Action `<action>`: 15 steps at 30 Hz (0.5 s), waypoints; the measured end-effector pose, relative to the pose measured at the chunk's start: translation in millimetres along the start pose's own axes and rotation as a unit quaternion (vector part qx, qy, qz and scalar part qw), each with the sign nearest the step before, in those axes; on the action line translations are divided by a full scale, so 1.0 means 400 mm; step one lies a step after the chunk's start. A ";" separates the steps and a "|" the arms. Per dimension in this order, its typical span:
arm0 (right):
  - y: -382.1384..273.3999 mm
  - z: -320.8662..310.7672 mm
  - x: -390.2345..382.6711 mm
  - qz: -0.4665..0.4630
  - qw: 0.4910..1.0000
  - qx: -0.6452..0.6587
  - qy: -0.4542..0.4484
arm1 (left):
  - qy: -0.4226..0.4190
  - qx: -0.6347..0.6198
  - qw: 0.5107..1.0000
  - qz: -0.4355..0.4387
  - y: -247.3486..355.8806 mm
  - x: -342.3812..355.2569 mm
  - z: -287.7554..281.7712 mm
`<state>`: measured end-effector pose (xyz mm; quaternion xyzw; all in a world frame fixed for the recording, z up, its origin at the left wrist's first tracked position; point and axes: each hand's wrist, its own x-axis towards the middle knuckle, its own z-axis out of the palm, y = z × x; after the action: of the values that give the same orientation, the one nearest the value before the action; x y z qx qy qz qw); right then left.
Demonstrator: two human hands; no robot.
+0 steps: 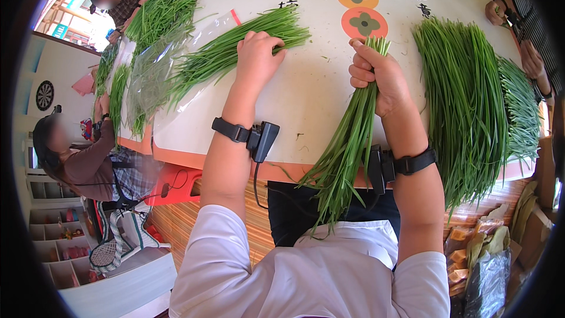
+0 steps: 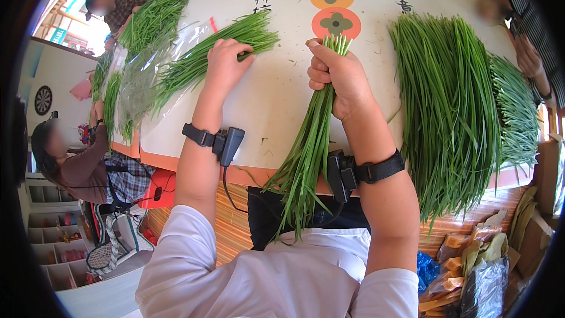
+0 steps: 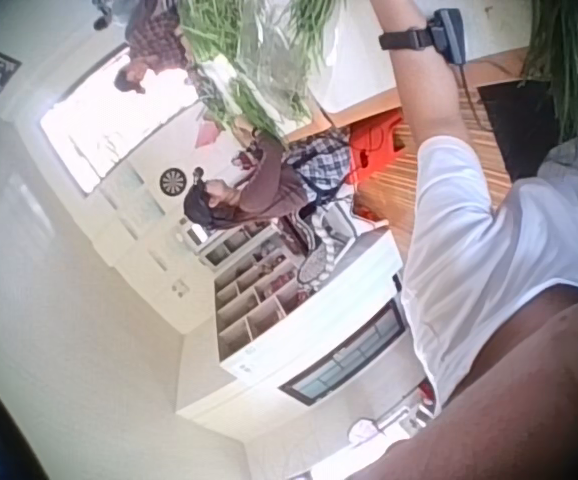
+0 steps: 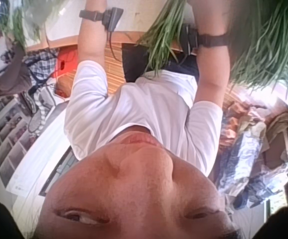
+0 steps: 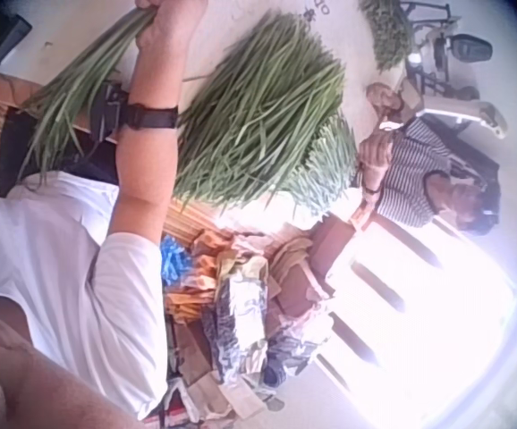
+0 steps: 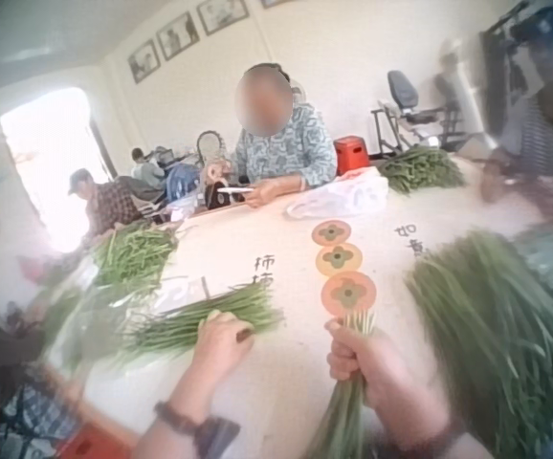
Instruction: The person sorts and bundles long green vegetables, likely chives or scallions, on a large table. They gather the vegetables into bunches, align the stems, and arrange them neatly on the table surface.
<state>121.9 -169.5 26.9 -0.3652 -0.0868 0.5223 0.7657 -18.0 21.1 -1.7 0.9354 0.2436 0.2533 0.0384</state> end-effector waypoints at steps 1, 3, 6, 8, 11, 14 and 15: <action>0.001 -0.001 0.001 0.000 1.000 -0.001 0.000 | 0.001 0.007 1.000 0.001 0.002 -0.001 0.000; 0.005 -0.007 0.006 -0.001 1.000 -0.003 0.000 | 0.008 0.021 0.999 0.023 0.004 -0.004 0.000; 0.007 -0.007 0.006 -0.001 1.000 0.002 -0.003 | 0.050 -0.026 0.997 0.044 0.004 -0.005 0.001; 0.014 -0.007 0.010 -0.007 1.000 0.002 0.016 | 0.065 -0.129 0.989 0.001 0.028 -0.003 -0.005; 0.027 0.000 0.013 -0.026 0.999 -0.009 0.021 | 0.023 -0.329 0.938 -0.106 0.103 -0.026 -0.010; 0.042 0.013 0.011 -0.053 0.998 -0.026 0.025 | -0.055 -0.455 0.879 -0.134 0.176 -0.052 -0.003; 0.047 0.013 0.012 -0.060 0.997 -0.048 0.021 | -0.068 -0.475 0.866 -0.139 0.203 -0.060 -0.004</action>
<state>107.6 -159.3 17.4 -0.4067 -0.1174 0.4627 0.7789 -1.5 -61.9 4.8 0.7754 0.2186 0.2658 0.5295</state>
